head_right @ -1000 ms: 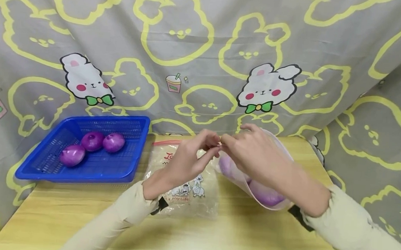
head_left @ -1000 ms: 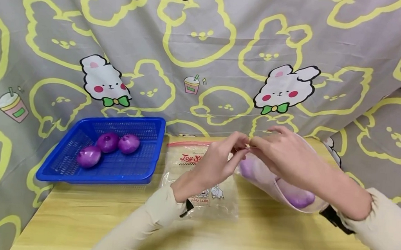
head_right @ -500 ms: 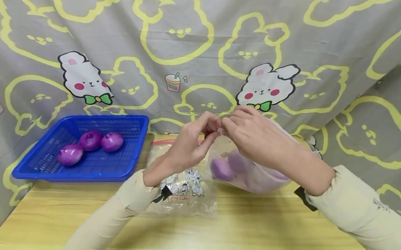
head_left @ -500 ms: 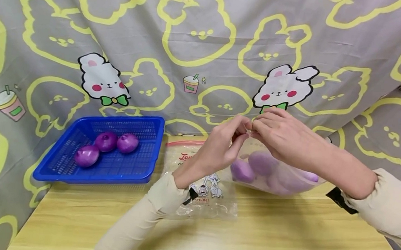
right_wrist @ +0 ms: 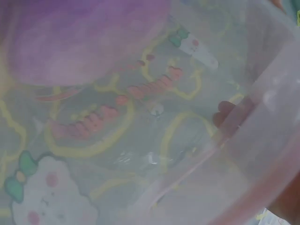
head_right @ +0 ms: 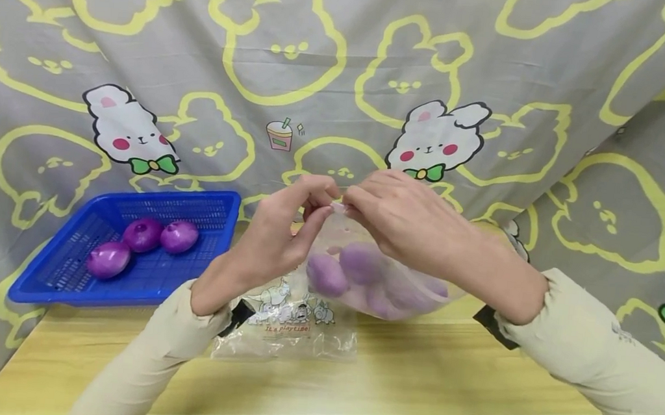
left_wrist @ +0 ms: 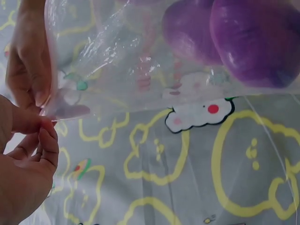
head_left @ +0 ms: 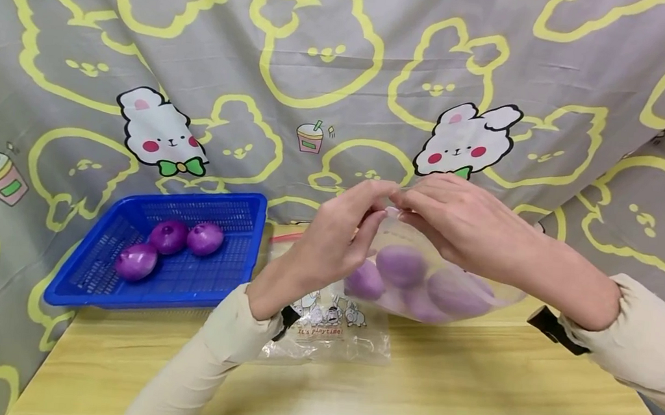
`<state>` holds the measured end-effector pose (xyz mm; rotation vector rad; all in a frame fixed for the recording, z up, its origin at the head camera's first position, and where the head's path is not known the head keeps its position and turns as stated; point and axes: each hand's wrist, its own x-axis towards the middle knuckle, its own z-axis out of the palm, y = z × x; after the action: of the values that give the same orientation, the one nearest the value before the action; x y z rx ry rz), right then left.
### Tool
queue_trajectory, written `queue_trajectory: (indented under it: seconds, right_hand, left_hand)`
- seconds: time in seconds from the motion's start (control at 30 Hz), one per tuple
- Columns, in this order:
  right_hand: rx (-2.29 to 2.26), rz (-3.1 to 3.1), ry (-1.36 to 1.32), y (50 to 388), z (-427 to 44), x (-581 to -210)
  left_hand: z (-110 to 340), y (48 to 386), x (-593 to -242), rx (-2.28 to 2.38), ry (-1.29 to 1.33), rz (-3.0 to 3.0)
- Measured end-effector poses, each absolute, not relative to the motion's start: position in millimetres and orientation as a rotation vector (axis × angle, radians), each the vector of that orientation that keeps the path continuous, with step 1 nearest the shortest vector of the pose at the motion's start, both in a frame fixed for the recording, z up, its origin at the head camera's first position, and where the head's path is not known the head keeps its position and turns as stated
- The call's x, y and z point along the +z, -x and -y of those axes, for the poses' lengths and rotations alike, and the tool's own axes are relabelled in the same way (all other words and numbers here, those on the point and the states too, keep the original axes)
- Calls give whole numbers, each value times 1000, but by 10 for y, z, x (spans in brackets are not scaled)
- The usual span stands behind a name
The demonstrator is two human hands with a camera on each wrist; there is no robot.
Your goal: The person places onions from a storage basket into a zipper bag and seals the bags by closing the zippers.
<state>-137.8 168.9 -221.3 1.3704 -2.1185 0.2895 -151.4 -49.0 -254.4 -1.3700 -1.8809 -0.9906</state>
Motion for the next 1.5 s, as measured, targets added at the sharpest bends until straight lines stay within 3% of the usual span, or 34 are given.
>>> queue_trajectory:
  seconds: [0.77, 1.3, 1.5]
  right_hand:
    - [202, 2271, -1148, 1368, -2004, -2387]
    - [140, 2341, -979, 1262, -2530, -2487]
    - [71, 2442, -796, 1144, -2812, -2526]
  left_hand:
    - [782, 1677, -2579, -1015, 1214, 1868]
    - [792, 1770, -2715, -978, 1094, 1877]
    - [805, 1824, -2776, -990, 1063, 1870]
